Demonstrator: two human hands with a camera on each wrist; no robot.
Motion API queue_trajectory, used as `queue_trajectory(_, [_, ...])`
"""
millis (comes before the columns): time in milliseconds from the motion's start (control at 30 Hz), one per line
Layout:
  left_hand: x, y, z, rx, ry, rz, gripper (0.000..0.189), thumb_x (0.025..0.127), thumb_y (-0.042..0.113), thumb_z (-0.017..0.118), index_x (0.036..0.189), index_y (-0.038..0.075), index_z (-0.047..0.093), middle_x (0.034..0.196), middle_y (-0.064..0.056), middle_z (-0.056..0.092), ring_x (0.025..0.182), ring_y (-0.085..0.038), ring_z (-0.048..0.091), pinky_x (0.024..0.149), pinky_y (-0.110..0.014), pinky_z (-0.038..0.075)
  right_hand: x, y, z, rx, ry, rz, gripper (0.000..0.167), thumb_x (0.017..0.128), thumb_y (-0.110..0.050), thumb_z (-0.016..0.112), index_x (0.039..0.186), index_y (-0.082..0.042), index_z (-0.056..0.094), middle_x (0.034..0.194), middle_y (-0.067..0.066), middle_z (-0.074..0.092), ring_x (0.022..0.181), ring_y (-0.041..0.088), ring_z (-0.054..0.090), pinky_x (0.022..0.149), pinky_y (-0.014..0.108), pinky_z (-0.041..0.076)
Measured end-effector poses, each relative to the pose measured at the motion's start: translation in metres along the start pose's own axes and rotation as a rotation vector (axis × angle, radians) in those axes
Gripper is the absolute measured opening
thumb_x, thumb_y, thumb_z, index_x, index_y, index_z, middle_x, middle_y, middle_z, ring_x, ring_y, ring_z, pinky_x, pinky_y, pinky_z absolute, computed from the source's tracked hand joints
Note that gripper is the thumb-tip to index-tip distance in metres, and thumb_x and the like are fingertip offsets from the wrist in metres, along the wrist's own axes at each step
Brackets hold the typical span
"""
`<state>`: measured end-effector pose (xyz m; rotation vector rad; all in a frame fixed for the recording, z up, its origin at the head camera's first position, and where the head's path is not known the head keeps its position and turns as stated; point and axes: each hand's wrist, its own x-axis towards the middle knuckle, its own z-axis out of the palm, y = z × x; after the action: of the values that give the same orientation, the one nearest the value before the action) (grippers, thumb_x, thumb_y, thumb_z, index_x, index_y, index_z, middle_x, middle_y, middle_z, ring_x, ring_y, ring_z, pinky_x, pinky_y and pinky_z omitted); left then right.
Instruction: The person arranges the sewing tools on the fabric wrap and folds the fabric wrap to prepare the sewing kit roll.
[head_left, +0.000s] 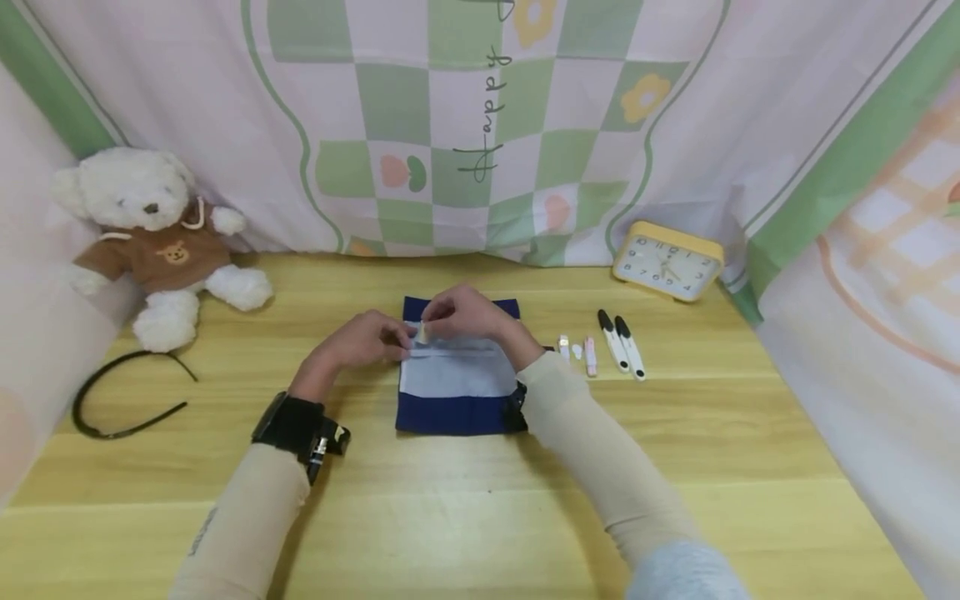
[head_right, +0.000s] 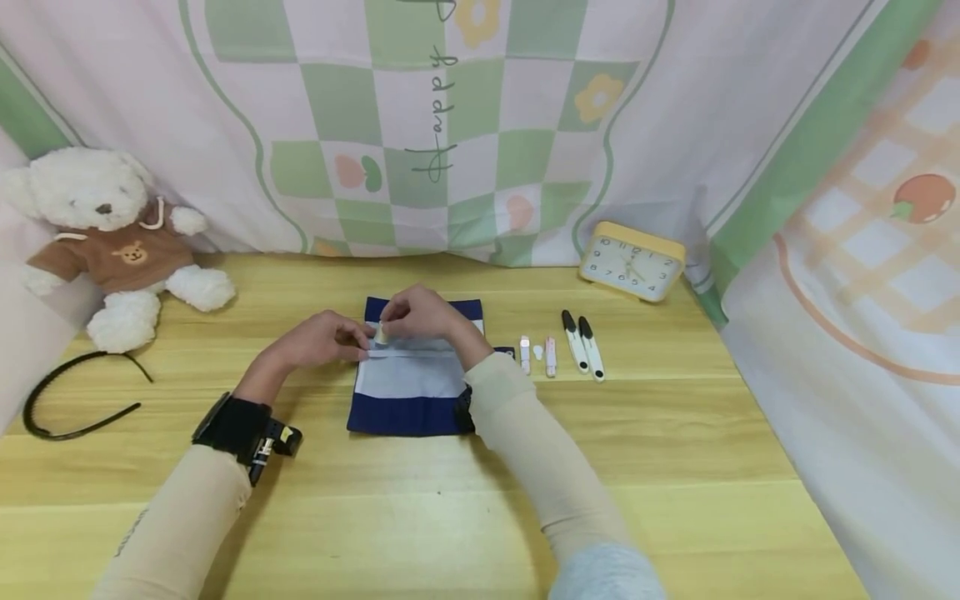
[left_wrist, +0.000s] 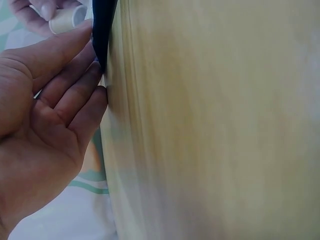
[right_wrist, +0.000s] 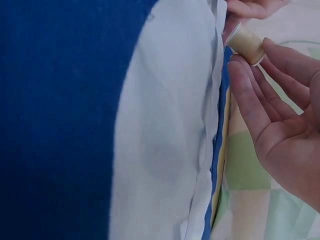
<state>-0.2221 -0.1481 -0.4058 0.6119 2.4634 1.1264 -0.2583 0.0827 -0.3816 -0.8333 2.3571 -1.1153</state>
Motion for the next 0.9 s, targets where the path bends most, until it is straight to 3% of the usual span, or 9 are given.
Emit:
queue_trajectory(167, [0.000, 0.000, 0.001, 0.045, 0.014, 0.014, 0.005, 0.094, 0.006, 0.073, 0.092, 0.008, 0.077, 0.129, -0.017, 0.067, 0.127, -0.036, 0.056, 0.101, -0.047, 0.048, 0.006, -0.002, 0.006, -0.019, -0.036, 0.003, 0.024, 0.096, -0.011, 0.069, 0.118, 0.000, 0.073, 0.108, 0.010, 0.074, 0.094, 0.019, 0.068, 0.081, 0.030, 0.056])
queue_trajectory(433, [0.001, 0.000, 0.001, 0.075, 0.017, 0.064, 0.008, 0.094, 0.003, 0.072, 0.088, 0.009, 0.075, 0.099, -0.004, 0.071, 0.099, -0.024, 0.063, 0.091, -0.042, 0.050, 0.010, -0.005, 0.008, -0.050, -0.078, 0.005, 0.025, 0.098, -0.010, 0.067, 0.120, 0.000, 0.072, 0.108, 0.010, 0.072, 0.093, 0.019, 0.067, 0.078, 0.030, 0.056])
queue_trajectory(900, [0.002, 0.002, -0.001, 0.061, 0.001, 0.044, 0.011, 0.098, 0.002, 0.065, 0.090, 0.006, 0.070, 0.097, -0.006, 0.069, 0.093, -0.023, 0.060, 0.086, -0.039, 0.048, 0.012, -0.005, 0.007, 0.045, -0.120, 0.096, 0.024, 0.098, -0.012, 0.069, 0.120, -0.002, 0.072, 0.106, 0.008, 0.073, 0.091, 0.019, 0.069, 0.077, 0.031, 0.056])
